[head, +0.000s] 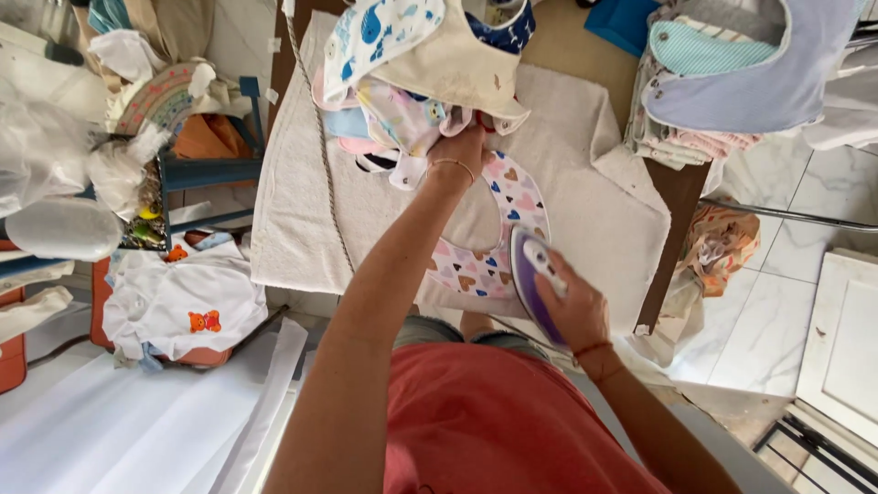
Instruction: Ironing baby bibs on an ironing board
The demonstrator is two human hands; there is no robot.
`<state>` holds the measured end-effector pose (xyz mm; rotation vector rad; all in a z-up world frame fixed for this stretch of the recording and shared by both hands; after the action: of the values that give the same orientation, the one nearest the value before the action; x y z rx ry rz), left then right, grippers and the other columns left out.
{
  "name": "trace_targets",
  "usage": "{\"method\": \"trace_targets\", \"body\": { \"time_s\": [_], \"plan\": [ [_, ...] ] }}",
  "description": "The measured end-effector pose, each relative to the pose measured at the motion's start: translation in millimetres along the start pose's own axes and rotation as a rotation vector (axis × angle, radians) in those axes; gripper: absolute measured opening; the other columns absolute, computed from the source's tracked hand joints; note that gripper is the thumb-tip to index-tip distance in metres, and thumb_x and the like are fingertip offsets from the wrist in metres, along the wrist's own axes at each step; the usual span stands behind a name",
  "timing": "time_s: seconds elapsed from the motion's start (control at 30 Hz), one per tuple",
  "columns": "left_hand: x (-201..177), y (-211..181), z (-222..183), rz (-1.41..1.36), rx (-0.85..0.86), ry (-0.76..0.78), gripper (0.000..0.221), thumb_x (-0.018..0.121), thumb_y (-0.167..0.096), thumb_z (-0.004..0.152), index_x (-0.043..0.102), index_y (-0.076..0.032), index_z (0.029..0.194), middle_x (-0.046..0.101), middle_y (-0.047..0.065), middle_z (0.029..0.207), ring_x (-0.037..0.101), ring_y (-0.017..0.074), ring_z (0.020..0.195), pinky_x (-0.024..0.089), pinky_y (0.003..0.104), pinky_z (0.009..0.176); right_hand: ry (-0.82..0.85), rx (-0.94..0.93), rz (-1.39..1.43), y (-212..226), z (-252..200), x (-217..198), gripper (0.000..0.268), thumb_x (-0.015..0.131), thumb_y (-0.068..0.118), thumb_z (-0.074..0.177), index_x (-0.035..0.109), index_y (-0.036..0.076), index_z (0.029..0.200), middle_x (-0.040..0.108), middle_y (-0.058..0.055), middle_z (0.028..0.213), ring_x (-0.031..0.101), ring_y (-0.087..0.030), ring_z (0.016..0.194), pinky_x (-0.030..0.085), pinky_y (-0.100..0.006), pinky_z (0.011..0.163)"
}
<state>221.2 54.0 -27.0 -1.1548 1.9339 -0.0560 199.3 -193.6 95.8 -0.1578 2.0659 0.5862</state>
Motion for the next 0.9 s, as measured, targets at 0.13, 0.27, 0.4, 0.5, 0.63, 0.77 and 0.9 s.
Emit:
{"method": "trace_targets", "body": {
  "time_s": [0.13, 0.27, 0.4, 0.5, 0.63, 0.77, 0.9],
  "plan": [
    [-22, -12, -9, 0.108, 0.097, -0.077, 0.029, 0.062, -0.032, 0.075, 0.056, -0.015, 0.098, 0.053, 0.009, 0.107, 0.051, 0.0256, 0.106, 0.046, 0.039, 0.086, -0.034, -0.135, 0.076, 29, 32, -15, 0.038, 0.056, 0.037, 0.081, 0.056, 0.022, 0.116, 0.062, -0.009, 0.097, 0.060, -0.028, 0.082, 0.050, -0.041, 0.066],
    [26, 1, 46, 0.326, -0.012, -0.047, 0.056, 0.041, -0.023, 0.083, 0.021, -0.016, 0.135, 0.015, 0.009, 0.141, 0.014, 0.0267, 0.129, 0.013, 0.044, 0.104, 0.036, -0.385, -0.010, 56, 69, -21, 0.041, 0.051, 0.029, 0.085, 0.051, 0.006, 0.118, 0.065, -0.015, 0.081, 0.061, -0.016, 0.049, 0.052, -0.024, 0.035],
    [-64, -35, -50, 0.372, 0.323, -0.555, 0.014, 0.058, -0.013, 0.072, 0.067, -0.006, 0.080, 0.058, 0.017, 0.088, 0.056, 0.0294, 0.088, 0.046, 0.036, 0.074, 0.013, -0.214, -0.066, 53, 86, -14, 0.042, 0.060, 0.046, 0.074, 0.054, 0.036, 0.114, 0.062, 0.001, 0.098, 0.059, -0.024, 0.085, 0.050, -0.042, 0.070],
    [-52, -20, -28, 0.207, 0.205, -0.523, 0.015, 0.057, -0.013, 0.072, 0.064, -0.007, 0.082, 0.060, 0.012, 0.081, 0.059, 0.0281, 0.085, 0.047, 0.041, 0.077, 0.147, -0.182, -0.090, 60, 93, -9, 0.041, 0.053, 0.049, 0.077, 0.051, 0.036, 0.116, 0.060, -0.001, 0.103, 0.059, -0.028, 0.088, 0.048, -0.045, 0.077],
    [-14, 2, 10, 0.185, 0.254, -0.491, 0.014, 0.050, -0.012, 0.075, 0.059, -0.012, 0.086, 0.058, 0.013, 0.085, 0.060, 0.0274, 0.085, 0.048, 0.038, 0.073, 0.170, -0.156, -0.097, 69, 97, -7, 0.041, 0.051, 0.050, 0.077, 0.051, 0.037, 0.116, 0.061, -0.004, 0.102, 0.057, -0.032, 0.090, 0.046, -0.048, 0.079],
    [2, 17, -32, -0.171, 0.055, -0.129, 0.031, 0.051, -0.028, 0.082, 0.041, -0.026, 0.112, 0.048, 0.014, 0.112, 0.058, 0.0332, 0.094, 0.049, 0.041, 0.079, 0.189, -0.040, -0.085, 54, 86, -15, 0.046, 0.053, 0.055, 0.073, 0.049, 0.040, 0.117, 0.061, -0.002, 0.101, 0.058, -0.026, 0.091, 0.047, -0.044, 0.080],
    [-24, 48, -115, -0.479, 0.017, -0.250, 0.019, 0.052, -0.026, 0.084, 0.050, -0.018, 0.101, 0.055, 0.013, 0.099, 0.056, 0.0351, 0.092, 0.046, 0.046, 0.078, 0.193, 0.005, -0.071, 33, 69, -19, 0.045, 0.055, 0.048, 0.075, 0.049, 0.038, 0.118, 0.062, -0.006, 0.100, 0.058, -0.029, 0.090, 0.048, -0.044, 0.079]
  ]
}}
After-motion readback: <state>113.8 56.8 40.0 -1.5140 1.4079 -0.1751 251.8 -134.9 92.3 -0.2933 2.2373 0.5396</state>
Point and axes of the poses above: each hand's wrist, its own z-axis towards the middle knuckle, its own x-axis out of the palm, y = z × x, the point moved 5 cm from there along z, towards the middle knuckle
